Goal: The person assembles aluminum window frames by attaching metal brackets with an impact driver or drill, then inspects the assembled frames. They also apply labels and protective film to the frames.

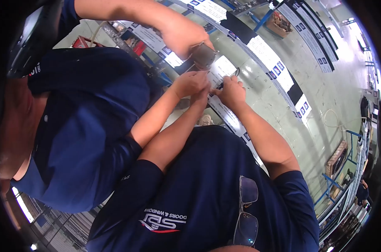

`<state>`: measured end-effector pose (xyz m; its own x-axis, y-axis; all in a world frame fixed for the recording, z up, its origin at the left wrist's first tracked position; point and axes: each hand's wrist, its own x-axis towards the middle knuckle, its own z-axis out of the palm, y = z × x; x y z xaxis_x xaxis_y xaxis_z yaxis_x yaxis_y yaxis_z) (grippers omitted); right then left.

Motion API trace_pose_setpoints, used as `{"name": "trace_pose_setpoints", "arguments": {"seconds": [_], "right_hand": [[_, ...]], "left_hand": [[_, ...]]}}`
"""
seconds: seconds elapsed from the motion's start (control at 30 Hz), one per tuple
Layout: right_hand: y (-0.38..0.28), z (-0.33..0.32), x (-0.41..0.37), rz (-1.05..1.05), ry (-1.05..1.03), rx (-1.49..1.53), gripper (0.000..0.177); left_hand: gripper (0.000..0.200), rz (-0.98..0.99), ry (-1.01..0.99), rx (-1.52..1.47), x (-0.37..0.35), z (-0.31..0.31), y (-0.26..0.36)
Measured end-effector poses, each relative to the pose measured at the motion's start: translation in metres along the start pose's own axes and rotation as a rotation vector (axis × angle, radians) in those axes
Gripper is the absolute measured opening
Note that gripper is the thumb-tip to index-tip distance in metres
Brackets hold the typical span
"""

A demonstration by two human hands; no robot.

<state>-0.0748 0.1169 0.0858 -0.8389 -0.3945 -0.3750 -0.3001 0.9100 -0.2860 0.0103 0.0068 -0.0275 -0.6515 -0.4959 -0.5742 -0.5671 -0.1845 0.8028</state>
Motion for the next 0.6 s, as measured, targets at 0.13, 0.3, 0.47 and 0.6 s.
{"name": "trace_pose_setpoints", "arguments": {"seconds": [0.13,0.3,0.47,0.6], "right_hand": [[0.000,0.000,0.000,0.011,-0.003,-0.001,0.064],[-0.002,-0.001,0.001,0.023,-0.038,0.016,0.067],[-0.001,-0.001,0.000,0.017,-0.009,-0.009,0.065],[0.002,0.003,-0.002,0.030,-0.004,-0.046,0.064]], "left_hand": [[0.074,-0.038,0.002,-0.031,-0.014,-0.003,0.019],[0.086,-0.162,-0.056,-0.055,-0.016,-0.005,0.019],[0.073,-0.117,-0.110,-0.195,-0.011,-0.005,0.015],[0.067,0.198,0.011,-0.210,-0.003,0.007,-0.006]]}}
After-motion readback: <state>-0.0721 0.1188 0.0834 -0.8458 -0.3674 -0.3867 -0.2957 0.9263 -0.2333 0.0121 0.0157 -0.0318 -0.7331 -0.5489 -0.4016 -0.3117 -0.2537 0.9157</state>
